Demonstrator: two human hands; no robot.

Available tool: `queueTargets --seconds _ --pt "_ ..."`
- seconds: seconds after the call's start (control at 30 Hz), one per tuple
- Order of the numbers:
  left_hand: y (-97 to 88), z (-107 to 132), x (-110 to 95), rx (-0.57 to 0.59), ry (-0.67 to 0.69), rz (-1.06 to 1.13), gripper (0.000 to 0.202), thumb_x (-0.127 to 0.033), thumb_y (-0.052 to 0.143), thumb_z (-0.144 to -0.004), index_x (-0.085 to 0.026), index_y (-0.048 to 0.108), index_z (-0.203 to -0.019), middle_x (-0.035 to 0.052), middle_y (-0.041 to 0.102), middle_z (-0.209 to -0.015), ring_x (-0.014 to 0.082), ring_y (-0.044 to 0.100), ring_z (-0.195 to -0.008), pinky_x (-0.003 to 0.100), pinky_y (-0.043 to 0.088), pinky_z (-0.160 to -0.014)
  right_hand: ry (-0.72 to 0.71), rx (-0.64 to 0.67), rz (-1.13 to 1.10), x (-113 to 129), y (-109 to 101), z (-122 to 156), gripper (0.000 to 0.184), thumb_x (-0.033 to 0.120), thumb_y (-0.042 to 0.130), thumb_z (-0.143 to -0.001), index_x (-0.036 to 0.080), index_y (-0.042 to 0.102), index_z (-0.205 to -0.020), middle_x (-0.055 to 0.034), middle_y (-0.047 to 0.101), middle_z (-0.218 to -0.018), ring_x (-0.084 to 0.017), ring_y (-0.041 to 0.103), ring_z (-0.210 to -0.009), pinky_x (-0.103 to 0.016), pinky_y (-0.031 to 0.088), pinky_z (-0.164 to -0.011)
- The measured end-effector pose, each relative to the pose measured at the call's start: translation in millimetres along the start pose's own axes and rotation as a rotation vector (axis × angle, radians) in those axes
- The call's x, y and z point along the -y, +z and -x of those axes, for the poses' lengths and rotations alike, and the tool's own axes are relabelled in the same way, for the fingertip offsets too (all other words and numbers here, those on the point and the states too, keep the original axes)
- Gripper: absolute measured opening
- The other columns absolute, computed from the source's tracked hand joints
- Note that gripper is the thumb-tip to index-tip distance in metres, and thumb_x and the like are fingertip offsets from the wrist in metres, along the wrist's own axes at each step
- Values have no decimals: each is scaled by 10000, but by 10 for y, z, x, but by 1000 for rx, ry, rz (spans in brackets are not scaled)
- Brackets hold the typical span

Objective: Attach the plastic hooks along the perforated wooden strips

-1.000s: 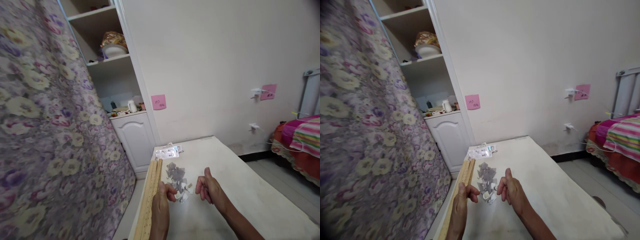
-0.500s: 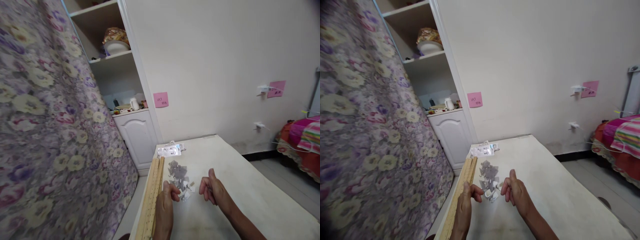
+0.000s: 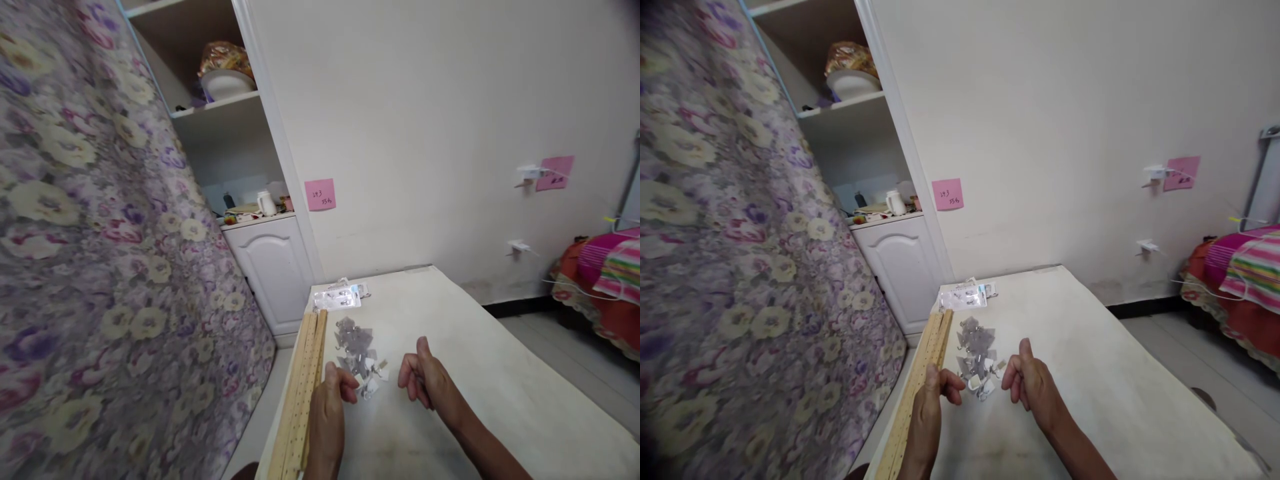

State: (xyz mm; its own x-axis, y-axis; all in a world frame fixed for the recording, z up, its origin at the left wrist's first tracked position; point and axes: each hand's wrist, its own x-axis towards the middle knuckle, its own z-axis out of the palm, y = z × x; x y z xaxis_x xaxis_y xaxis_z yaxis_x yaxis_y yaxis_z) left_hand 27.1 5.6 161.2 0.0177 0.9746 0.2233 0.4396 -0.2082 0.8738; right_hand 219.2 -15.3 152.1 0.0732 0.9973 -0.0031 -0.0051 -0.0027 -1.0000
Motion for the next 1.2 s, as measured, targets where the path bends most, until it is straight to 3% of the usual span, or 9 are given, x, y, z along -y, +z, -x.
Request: queueTargets --seconds 0.23,0.27,0.37,0.47,0.57,0.8,1.0,1.07,1.2 --pt "-61 -47 221 3 29 -78 527 -521 234 -917 -207 631 -769 31 654 -790 216 583 -824 322 409 -799 9 21 1 -172 -8 -49 735 689 152 -856 164 590 -586 15 500 -435 -81 379 -360 -234 288 -426" --pt "-92 -59 315 21 49 -149 474 -506 277 -911 -208 627 -794 41 656 -856 224 577 -868 323 413 -808 7 31 -4 -232 -5 -47 707 689 193 -854 163 596 -606 16 511 -452 -81 390 -368 -232 299 -425" --pt "-220 -79 718 -78 52 -546 318 -444 463 -836 -195 623 -953 84 617 -1005 269 548 -962 361 404 -855 12 54 -36 -453 17 -8 636 685 292 -839 161 611 -670 18 532 -505 -83 414 -397 -222 321 -417" --pt "-343 -50 1131 -133 -56 -909 393 -388 449 -830 -156 579 -1119 134 575 -1058 311 536 -953 412 403 -833 65 76 -65 -685 63 62 621 685 317 -830 155 614 -705 18 531 -518 -78 410 -396 -212 313 -396" --pt "-392 -5 1342 -83 -119 -1029 400 -398 434 -835 -146 570 -1115 127 577 -1012 300 547 -932 394 408 -809 104 108 -74 -866 120 118 598 672 335 -834 151 611 -732 15 539 -538 -75 422 -404 -204 306 -391" --pt "-352 -103 1271 -31 -191 -970 236 -325 397 -834 -170 557 -913 104 599 -967 248 589 -904 332 409 -755 127 155 -47 -1074 189 121 550 650 356 -834 157 583 -746 16 542 -565 -70 424 -414 -194 293 -384" --pt "-392 -92 1193 -55 -234 -614 253 -430 386 -834 -218 495 -751 29 627 -740 218 617 -753 282 407 -647 93 155 7 -1119 408 143 339 498 496 -812 169 577 -796 3 568 -659 -104 529 -514 -200 364 -428" --pt "-331 -8 1138 -85 -202 -462 277 -463 379 -834 -222 492 -759 -2 609 -658 206 609 -681 276 412 -622 57 145 19 -1101 508 145 284 436 553 -780 175 598 -883 -16 600 -722 -140 586 -609 -226 436 -498" --pt "19 234 944 -132 -69 -227 266 -458 485 -780 -216 502 -890 20 646 -811 214 623 -755 294 456 -683 -61 27 -39 -1007 639 101 433 393 599 -755 181 560 -1131 -84 656 -957 -205 637 -866 -314 504 -801"
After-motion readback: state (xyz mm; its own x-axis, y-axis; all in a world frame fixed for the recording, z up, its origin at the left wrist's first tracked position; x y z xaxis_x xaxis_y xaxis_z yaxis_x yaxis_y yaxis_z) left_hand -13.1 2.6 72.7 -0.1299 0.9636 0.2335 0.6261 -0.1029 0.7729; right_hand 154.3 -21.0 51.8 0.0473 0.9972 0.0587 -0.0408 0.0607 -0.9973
